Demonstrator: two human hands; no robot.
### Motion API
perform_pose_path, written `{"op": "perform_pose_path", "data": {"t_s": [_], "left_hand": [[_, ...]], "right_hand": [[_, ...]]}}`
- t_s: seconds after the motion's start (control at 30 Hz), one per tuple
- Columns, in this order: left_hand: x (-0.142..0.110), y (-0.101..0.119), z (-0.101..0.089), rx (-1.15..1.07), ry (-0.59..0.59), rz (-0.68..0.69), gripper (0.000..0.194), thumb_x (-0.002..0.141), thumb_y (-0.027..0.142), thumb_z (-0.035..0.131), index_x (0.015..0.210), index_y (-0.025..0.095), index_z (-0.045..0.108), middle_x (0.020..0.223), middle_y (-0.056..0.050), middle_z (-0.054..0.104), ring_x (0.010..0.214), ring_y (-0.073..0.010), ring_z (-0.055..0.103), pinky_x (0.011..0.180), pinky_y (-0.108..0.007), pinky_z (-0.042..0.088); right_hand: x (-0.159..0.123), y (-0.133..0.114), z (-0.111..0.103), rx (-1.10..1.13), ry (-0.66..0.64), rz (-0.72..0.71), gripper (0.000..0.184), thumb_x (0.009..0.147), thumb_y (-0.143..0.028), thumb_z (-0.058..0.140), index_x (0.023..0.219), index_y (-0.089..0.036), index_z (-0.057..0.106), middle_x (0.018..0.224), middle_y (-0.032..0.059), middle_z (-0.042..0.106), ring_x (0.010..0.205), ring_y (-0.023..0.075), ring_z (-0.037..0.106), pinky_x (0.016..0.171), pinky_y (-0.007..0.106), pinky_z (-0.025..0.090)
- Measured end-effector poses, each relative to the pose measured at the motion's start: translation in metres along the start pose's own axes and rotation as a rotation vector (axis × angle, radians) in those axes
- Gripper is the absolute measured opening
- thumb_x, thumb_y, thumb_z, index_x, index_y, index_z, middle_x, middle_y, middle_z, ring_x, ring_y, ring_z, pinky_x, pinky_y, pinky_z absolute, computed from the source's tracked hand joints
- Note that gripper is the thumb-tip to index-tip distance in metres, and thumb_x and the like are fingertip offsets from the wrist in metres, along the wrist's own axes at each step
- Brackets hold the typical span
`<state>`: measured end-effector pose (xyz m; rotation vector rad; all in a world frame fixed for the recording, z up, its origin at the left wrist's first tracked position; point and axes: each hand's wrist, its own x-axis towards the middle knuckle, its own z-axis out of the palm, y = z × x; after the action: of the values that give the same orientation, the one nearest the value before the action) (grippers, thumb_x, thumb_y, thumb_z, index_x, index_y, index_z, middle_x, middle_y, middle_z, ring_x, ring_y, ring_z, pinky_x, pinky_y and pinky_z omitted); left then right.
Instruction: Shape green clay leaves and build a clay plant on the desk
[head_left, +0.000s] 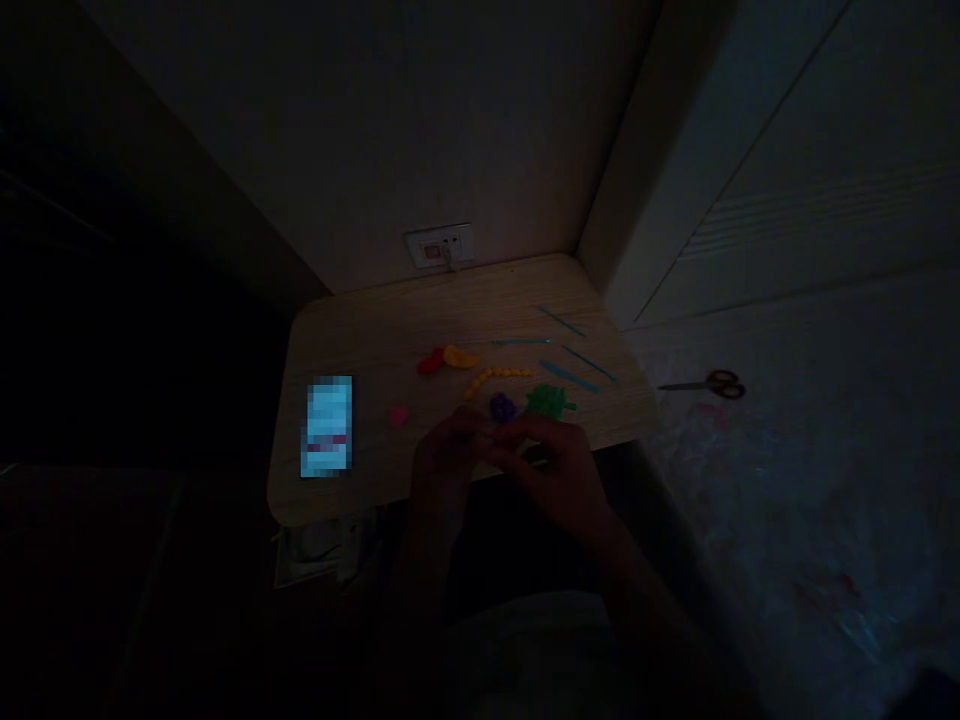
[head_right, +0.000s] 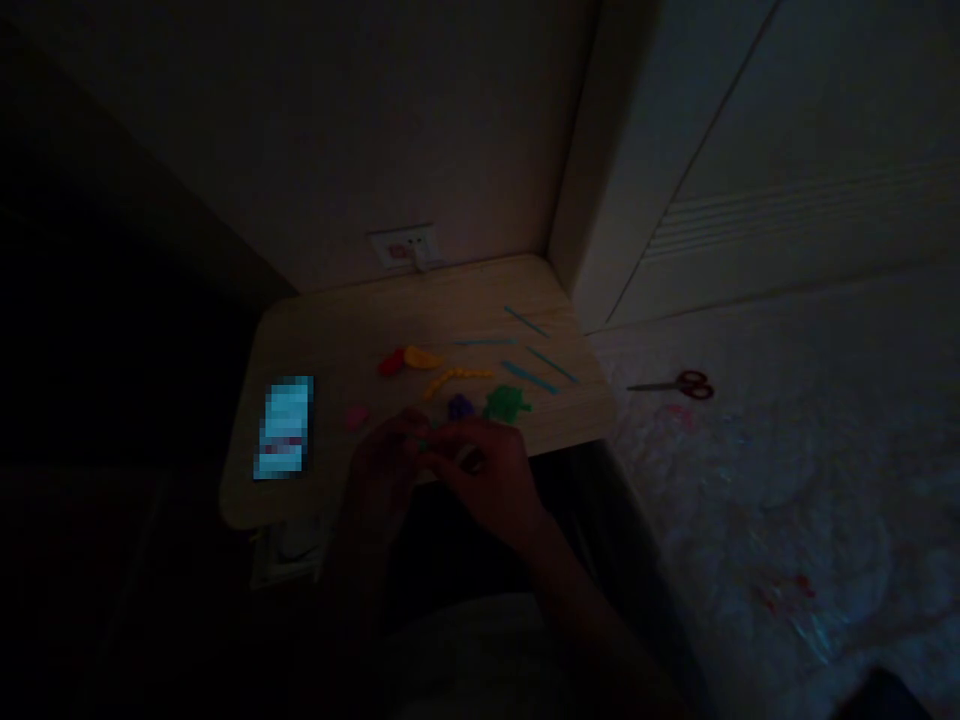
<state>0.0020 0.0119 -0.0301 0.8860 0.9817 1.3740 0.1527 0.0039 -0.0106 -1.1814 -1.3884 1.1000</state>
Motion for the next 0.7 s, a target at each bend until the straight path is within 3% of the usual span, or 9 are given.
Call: {"op": "perform_pose_path", "data": {"t_s": [0.17, 0.33, 0.53, 0.7], "left_hand": [[0.000, -0.001, 0.005, -0.009, -0.004, 0.007, 0.031, 0.074, 0.052, 0.092, 0.079, 0.022, 0.083, 0.091, -0.005, 0.070, 0.089, -0.0190, 0.068, 0.080, -0.030, 0.056], [0.000, 0.000, 0.006, -0.012, 0.031, -0.006, 0.033, 0.077, 0.053, 0.089, 0.080, 0.021, 0.082, 0.091, -0.005, 0.073, 0.081, -0.0162, 0.065, 0.075, -0.028, 0.054], [0.000, -0.002, 0.005, -0.009, 0.015, 0.017, 0.037, 0.066, 0.048, 0.098, 0.069, 0.019, 0.074, 0.074, -0.003, 0.072, 0.073, -0.0151, 0.066, 0.072, -0.027, 0.053], [-0.006, 0.001, 0.003, 0.082, 0.090, -0.016, 0.029, 0.073, 0.043, 0.094, 0.081, 0.019, 0.079, 0.070, -0.002, 0.076, 0.066, -0.0159, 0.070, 0.073, -0.030, 0.060]], "right_hand": [[0.000, 0.001, 0.000, -0.077, 0.029, -0.095, 0.007, 0.089, -0.028, 0.080, 0.094, -0.025, 0.084, 0.087, 0.0043, 0.082, 0.075, 0.0194, 0.074, 0.062, 0.028, 0.055], [-0.001, 0.003, -0.002, -0.060, 0.081, -0.030, 0.012, 0.091, -0.034, 0.077, 0.095, -0.024, 0.082, 0.088, 0.0052, 0.082, 0.077, 0.0204, 0.075, 0.063, 0.028, 0.056], [0.001, 0.009, -0.006, -0.036, 0.218, 0.031, 0.014, 0.094, -0.033, 0.071, 0.092, -0.022, 0.078, 0.086, 0.0047, 0.079, 0.077, 0.0190, 0.072, 0.067, 0.029, 0.055], [0.000, 0.012, -0.008, -0.003, 0.234, 0.045, 0.014, 0.093, -0.034, 0.072, 0.090, -0.022, 0.078, 0.082, 0.0031, 0.077, 0.075, 0.0180, 0.070, 0.067, 0.029, 0.053]]}}
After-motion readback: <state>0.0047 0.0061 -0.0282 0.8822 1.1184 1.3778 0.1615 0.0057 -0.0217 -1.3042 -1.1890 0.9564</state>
